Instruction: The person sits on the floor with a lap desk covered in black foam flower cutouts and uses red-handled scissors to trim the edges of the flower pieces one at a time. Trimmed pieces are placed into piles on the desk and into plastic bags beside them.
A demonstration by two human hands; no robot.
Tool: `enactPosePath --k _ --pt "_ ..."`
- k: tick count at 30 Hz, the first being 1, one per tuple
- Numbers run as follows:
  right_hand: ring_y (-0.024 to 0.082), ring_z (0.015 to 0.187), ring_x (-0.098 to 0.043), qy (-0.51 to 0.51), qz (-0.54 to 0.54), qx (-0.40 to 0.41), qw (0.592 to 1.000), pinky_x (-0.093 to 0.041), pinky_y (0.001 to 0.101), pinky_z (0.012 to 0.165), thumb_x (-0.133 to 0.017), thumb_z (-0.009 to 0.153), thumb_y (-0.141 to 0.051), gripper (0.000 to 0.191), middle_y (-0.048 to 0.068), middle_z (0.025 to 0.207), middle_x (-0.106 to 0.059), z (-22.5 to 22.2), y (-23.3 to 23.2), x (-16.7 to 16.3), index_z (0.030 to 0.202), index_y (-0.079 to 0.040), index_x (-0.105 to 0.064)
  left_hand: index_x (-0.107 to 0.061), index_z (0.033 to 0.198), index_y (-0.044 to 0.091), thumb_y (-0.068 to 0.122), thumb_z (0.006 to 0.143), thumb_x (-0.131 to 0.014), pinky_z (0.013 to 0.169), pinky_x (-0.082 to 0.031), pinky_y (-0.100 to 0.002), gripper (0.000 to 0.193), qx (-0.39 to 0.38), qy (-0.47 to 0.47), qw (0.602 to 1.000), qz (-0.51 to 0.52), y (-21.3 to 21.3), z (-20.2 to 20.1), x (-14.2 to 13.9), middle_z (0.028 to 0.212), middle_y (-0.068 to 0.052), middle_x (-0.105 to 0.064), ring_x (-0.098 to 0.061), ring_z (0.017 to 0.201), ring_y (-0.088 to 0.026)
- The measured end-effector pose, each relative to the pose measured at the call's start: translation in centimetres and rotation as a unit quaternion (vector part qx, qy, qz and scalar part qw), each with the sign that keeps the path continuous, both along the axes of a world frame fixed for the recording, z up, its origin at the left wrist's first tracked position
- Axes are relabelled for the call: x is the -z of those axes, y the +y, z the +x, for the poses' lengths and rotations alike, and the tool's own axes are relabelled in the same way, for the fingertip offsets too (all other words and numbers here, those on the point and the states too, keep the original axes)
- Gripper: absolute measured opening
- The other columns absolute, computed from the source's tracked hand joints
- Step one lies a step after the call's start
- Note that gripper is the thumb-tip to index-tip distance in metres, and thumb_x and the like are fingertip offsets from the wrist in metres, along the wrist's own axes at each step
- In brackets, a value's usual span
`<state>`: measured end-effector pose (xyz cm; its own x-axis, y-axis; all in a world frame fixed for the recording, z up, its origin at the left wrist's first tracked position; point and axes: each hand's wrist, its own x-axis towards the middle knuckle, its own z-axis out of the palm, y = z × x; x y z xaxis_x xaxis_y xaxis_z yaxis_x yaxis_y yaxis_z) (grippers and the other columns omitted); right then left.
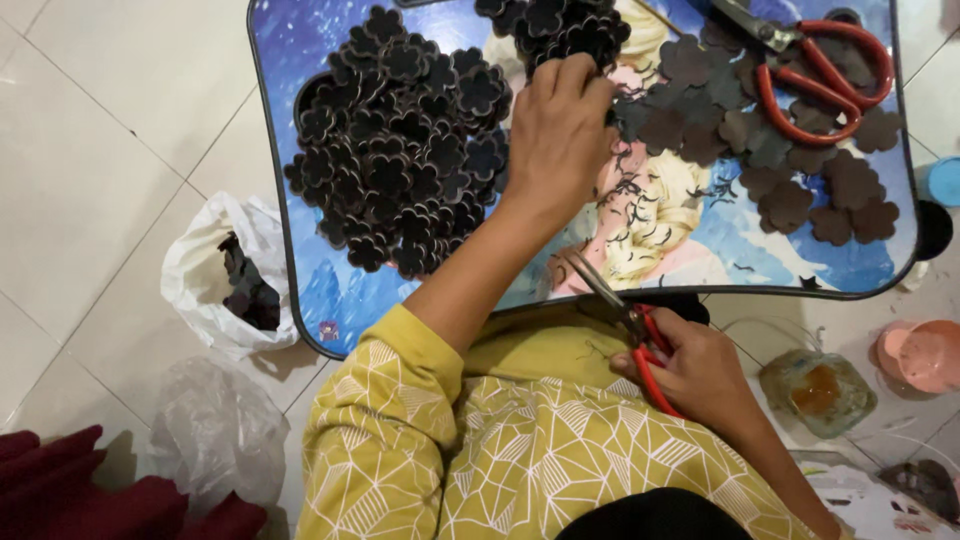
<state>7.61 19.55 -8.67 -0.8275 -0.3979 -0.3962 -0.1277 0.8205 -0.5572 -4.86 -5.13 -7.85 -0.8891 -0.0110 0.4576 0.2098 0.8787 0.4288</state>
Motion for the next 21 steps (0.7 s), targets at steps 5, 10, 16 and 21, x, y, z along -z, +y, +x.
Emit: enactPosePath --k 5,10,16,21 --pt "0.027 0.055 -0.059 -0.074 -0.032 0.071 0.994 -0.05 0.0401 0.057 -0.084 0.069 -0.046 0.049 0.015 0.063 -0.063 -2.0 0.7 -0.7 0.09 -0.006 -0.067 -0.067 0.113 0.004 0.022 0.069 -0.089 0.098 -0.043 -0.047 0.053 -0.031 0.028 0.999 0.002 0.3 -1.2 0.0 0.127 -0.011 -0.054 -0.047 0.122 -0.034" --pt "0.023 0.056 -0.059 -0.09 -0.041 0.083 0.992 -0.05 0.038 0.058 -0.084 0.069 -0.042 0.047 0.014 0.063 -0.064 -2.4 1.1 -0.1 0.094 -0.005 -0.068 -0.066 0.101 0.011 0.02 0.078 -0.086 0.092 -0.048 -0.044 0.032 -0.032 -0.004 0.997 0.068 0.1 -1.1 -1.2 0.111 -0.005 -0.065 -0.06 0.109 -0.029" --pt "0.015 0.065 -0.054 -0.115 -0.225 0.081 0.964 -0.047 0.032 0.061 -0.073 0.081 -0.037 0.046 0.006 0.071 -0.061 -1.4 4.4 1.6 0.111 -0.003 -0.064 -0.06 0.112 0.006 0.018 0.096 -0.073 0.073 -0.055 -0.025 0.024 -0.009 -0.166 0.874 0.457 1.3 2.4 -3.0 0.092 -0.002 -0.073 -0.07 0.084 -0.011" --pt "0.009 0.073 -0.048 -0.154 -0.379 0.045 0.911 -0.041 0.0259 0.066 -0.053 0.098 -0.05 0.052 -0.002 0.079 -0.053 1.0 7.6 1.8 0.12 -0.003 -0.061 -0.054 0.132 0.002 0.007 0.1 -0.07 0.086 -0.054 -0.023 0.036 0.095 -0.193 0.695 0.686 5.4 9.7 -2.5 0.112 -0.002 -0.068 -0.065 0.102 -0.008"
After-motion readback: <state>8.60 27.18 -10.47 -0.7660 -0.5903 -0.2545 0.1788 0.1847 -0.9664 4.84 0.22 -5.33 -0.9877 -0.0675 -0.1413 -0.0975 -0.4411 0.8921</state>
